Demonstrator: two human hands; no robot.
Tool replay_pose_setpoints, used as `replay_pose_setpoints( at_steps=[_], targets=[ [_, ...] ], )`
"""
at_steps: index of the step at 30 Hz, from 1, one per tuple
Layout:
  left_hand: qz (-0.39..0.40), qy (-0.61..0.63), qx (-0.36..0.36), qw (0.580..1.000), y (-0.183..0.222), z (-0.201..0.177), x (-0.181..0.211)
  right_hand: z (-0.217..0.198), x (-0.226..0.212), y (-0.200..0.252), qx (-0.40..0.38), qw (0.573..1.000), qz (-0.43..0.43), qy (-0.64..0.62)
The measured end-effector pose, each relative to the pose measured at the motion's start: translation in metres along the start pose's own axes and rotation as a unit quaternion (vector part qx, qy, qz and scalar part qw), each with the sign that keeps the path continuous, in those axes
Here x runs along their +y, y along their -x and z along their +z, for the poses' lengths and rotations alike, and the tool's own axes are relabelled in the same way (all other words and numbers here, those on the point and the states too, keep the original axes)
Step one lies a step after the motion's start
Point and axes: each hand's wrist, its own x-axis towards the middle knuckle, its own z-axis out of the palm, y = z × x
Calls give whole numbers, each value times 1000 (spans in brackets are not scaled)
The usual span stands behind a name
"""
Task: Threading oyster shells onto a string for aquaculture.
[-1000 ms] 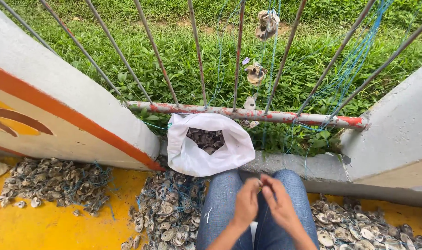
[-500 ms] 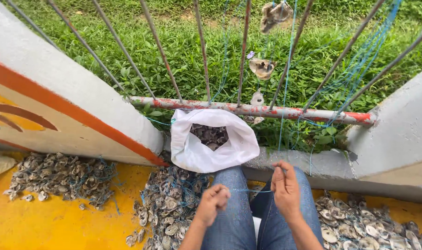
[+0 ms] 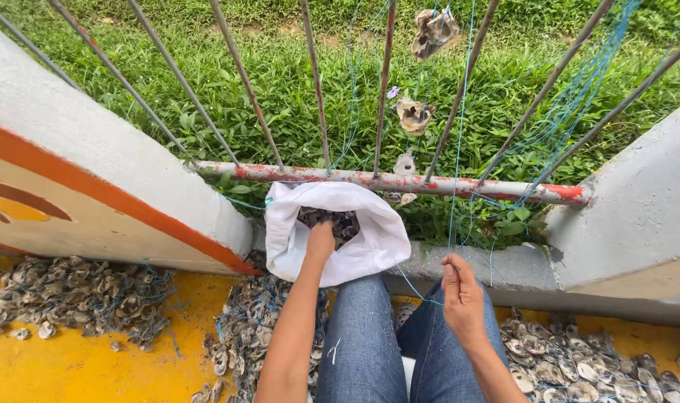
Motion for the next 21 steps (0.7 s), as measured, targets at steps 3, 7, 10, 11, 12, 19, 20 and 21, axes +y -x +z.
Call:
replay_pose_setpoints(
  at_steps=[3,7,10,11,12,19,20,21],
  targets=[
    [-53,-63,-72,994,-20,53,-43,1,6,-1,-8,1000,16,-11],
    [-16,-172,-167,971,-26,41,-16,4,16,-6,-20,999,36,-31],
    [-27,-228,-174,958,-29,62,-28,7,18,-8,-17,998,61,-15],
    [-25,-227,-173,958,-33,64,-30,8,22,-10,-15,998,60,-15],
    [-35,-207,-185,960,-33,65,-32,9,26,-9,-17,998,49,-41],
    [47,-84,-40,995,-34,102,-89,11,34,-12,-35,998,39,-39],
    [50,-85,-40,994,-30,76,-70,12,36,-14,-32,998,38,-41],
    [-38,131,-49,990,-25,49,-51,14,37,-15,-33,997,43,-51]
  ],
)
